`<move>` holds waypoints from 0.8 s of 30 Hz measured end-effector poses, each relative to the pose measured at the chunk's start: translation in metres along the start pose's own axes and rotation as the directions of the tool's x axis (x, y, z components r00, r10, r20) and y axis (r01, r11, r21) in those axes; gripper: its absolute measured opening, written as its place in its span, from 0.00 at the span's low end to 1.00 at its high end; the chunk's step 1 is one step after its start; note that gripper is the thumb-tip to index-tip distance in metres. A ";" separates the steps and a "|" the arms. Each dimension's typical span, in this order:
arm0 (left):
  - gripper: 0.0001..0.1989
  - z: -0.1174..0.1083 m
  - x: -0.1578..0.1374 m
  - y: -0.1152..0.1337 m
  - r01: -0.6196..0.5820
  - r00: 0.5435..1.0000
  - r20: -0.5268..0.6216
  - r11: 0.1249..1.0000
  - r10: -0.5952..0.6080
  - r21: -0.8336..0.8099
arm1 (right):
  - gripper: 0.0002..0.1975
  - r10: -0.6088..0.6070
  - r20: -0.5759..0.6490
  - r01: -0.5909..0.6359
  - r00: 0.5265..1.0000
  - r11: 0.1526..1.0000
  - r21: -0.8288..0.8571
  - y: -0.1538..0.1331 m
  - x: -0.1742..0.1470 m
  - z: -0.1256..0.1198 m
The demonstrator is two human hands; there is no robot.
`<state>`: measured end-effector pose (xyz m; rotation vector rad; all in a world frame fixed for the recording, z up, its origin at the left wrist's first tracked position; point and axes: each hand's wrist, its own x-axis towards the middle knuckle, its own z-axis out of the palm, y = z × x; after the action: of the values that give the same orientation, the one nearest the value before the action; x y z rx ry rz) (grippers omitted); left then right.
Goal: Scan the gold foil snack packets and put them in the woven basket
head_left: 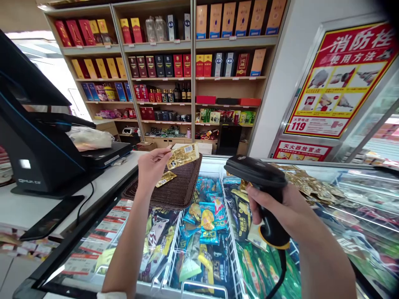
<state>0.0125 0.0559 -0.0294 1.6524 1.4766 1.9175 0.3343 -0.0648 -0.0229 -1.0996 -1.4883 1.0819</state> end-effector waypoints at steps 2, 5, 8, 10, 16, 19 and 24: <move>0.08 0.000 0.000 0.000 0.001 1.000 0.004 1.000 -0.002 0.007 | 0.24 0.000 -0.001 0.000 1.000 1.000 0.012 -0.001 0.001 0.000; 0.08 0.000 0.002 -0.002 -0.008 1.000 0.002 1.000 0.007 0.005 | 0.23 0.000 -0.008 0.001 1.000 0.999 0.052 -0.004 0.000 0.001; 0.08 -0.001 0.003 -0.004 -0.021 1.000 -0.005 1.000 0.021 -0.002 | 0.22 0.009 -0.020 -0.008 1.000 0.997 0.075 -0.006 -0.002 0.001; 0.09 -0.001 0.002 -0.004 -0.022 1.000 -0.004 1.000 0.022 -0.001 | 0.22 0.016 -0.027 -0.014 0.999 0.997 0.080 -0.005 -0.002 0.002; 0.10 -0.001 0.002 -0.005 -0.021 1.000 0.005 1.000 0.021 0.011 | 0.24 -0.003 -0.036 0.004 0.999 0.999 0.050 -0.002 0.000 0.001; 0.11 -0.004 0.006 -0.011 -0.019 0.999 0.038 0.999 0.017 0.045 | 0.25 0.009 -0.039 -0.008 0.999 1.000 0.022 -0.003 0.001 0.001; 0.16 -0.011 0.019 -0.036 0.066 0.981 0.177 0.994 -0.081 0.089 | 0.24 -0.013 -0.033 0.013 0.999 1.000 0.020 -0.004 0.002 0.002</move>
<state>-0.0188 0.0799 -0.0440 1.7294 1.5404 1.6411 0.3313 -0.0640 -0.0185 -1.0871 -1.4535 1.0630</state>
